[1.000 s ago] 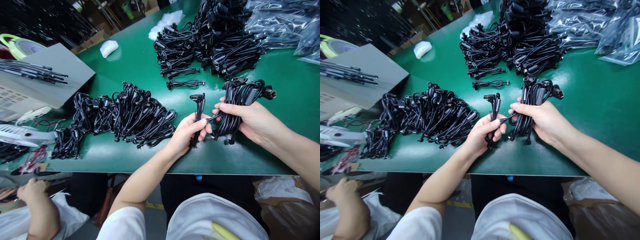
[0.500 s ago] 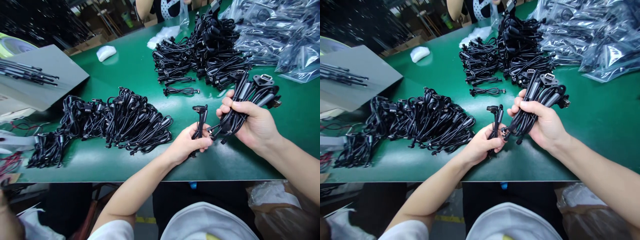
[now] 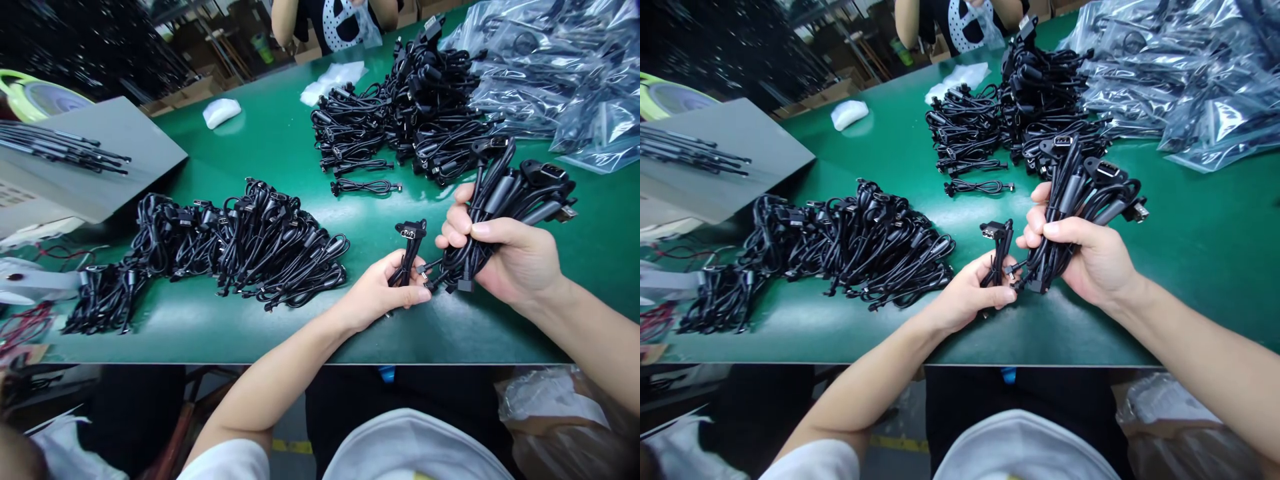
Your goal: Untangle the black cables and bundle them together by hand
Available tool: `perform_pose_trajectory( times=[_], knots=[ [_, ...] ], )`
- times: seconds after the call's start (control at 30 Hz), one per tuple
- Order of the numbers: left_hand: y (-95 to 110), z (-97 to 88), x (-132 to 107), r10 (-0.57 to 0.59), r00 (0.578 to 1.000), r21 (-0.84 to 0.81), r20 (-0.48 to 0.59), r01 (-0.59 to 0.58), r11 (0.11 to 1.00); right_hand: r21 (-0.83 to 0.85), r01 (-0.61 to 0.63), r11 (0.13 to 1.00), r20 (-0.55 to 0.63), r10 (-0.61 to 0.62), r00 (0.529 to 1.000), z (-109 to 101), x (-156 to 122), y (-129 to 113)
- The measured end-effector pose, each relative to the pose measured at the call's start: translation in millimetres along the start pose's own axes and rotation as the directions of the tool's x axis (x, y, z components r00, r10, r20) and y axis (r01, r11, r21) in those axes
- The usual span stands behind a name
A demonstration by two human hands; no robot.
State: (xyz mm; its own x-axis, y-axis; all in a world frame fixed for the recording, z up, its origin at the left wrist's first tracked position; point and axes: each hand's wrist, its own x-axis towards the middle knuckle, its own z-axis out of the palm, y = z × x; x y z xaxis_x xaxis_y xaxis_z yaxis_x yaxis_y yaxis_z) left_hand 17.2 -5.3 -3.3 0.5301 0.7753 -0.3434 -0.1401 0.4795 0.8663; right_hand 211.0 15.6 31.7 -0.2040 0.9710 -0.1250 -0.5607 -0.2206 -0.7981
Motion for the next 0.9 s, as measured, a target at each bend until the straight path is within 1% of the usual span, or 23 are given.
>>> perform_pose_trajectory(
  times=[0.17, 0.27, 0.4, 0.57, 0.77, 0.83, 0.9],
  knots=[
    [1.5, -3.2, 1.0, -0.021, 0.998, -0.042, 0.056, 0.023, 0.999, -0.031, -0.027, 0.999, -0.043, 0.025, 0.999, 0.6, 0.3, 0.9],
    [0.9, -4.7, 2.1, -0.057, 0.996, -0.075, 0.061, 0.061, 0.995, -0.021, -0.061, 0.998, -0.034, 0.060, 0.998, 2.0, 0.4, 1.6],
    [-1.4, -5.5, 3.5, -0.049, 0.994, -0.179, 0.102, 0.067, 0.982, 0.015, -0.087, 0.996, -0.017, 0.087, 0.996, 3.1, 0.7, 1.9],
    [-1.8, -5.4, 4.6, -0.064, 0.995, -0.162, 0.071, 0.075, 0.984, -0.029, -0.092, 0.995, -0.033, 0.091, 0.995, 1.6, 1.5, 2.3],
    [-2.9, -4.9, 3.9, -0.066, 0.995, -0.147, 0.071, 0.076, 0.986, -0.009, -0.096, 0.995, -0.027, 0.096, 0.995, 1.7, 1.5, 3.3],
    [-2.9, -4.1, 3.6, -0.037, 0.998, -0.137, 0.058, 0.045, 0.990, 0.044, -0.098, 0.994, -0.008, 0.098, 0.995, 1.3, 1.3, 2.5],
    [-1.3, -3.2, 3.7, 0.021, 1.000, -0.148, 0.016, -0.018, 0.989, 0.099, -0.080, 0.992, 0.019, 0.078, 0.997, -0.3, 1.4, 0.7]
  ],
)
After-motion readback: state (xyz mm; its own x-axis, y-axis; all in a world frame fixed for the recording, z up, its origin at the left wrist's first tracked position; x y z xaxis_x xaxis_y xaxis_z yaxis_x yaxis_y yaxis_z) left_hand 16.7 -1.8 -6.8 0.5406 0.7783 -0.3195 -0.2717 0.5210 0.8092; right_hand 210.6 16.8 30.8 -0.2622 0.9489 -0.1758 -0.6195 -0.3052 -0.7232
